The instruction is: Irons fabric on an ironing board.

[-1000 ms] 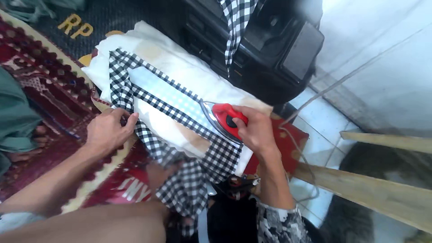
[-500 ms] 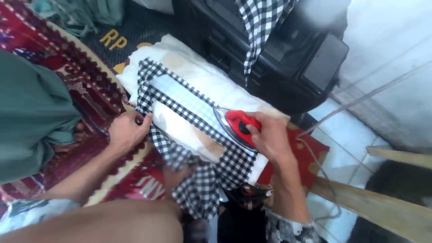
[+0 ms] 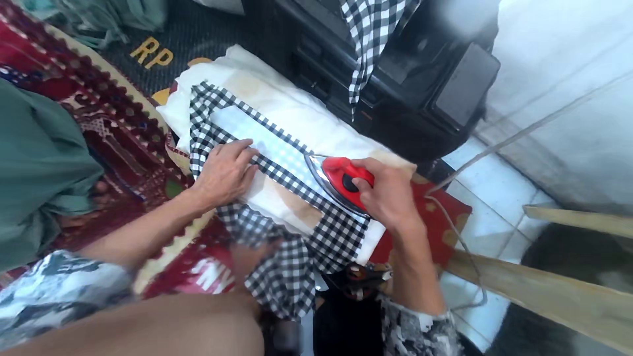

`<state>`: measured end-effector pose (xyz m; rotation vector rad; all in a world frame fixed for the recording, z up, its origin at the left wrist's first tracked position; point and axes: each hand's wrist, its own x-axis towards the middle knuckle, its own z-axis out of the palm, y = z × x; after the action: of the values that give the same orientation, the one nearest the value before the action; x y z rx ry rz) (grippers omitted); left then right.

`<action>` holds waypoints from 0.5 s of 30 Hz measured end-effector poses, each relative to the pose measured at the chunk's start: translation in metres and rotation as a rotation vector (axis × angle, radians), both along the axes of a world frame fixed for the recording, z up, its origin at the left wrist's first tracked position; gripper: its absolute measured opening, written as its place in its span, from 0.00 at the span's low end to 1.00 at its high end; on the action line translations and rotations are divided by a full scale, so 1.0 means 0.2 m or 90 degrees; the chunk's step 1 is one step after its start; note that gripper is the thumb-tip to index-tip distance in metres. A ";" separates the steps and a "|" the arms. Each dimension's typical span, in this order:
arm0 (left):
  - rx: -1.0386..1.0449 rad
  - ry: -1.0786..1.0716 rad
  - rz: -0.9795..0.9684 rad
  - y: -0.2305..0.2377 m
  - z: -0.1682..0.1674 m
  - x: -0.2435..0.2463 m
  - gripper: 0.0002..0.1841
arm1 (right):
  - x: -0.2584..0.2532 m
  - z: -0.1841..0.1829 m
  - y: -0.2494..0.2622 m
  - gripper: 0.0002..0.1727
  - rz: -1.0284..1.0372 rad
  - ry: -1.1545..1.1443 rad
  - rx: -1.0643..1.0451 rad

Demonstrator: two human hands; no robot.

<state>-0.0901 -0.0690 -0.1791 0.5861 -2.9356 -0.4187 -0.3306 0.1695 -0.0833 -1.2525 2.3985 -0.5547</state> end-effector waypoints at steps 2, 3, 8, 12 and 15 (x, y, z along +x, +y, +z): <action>-0.046 0.034 -0.024 0.07 0.01 -0.11 0.23 | 0.01 0.01 0.01 0.19 -0.003 -0.003 0.003; -0.039 -0.011 0.003 0.18 0.16 -0.17 0.22 | 0.01 0.02 0.01 0.19 -0.003 -0.010 0.009; 0.195 -0.287 0.223 0.54 0.84 -0.42 0.20 | 0.03 0.04 0.03 0.18 -0.003 -0.038 0.050; 0.201 -0.269 0.247 0.57 0.91 -0.42 0.20 | 0.07 0.03 0.07 0.19 -0.018 -0.025 0.074; 0.150 -0.385 0.228 0.46 0.83 -0.42 0.22 | 0.11 -0.01 0.08 0.19 -0.025 0.021 0.019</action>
<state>-0.1732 0.0222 -0.0126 1.4721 -3.2270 -0.6396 -0.3096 0.1854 -0.0851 -1.2141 2.4534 -0.5109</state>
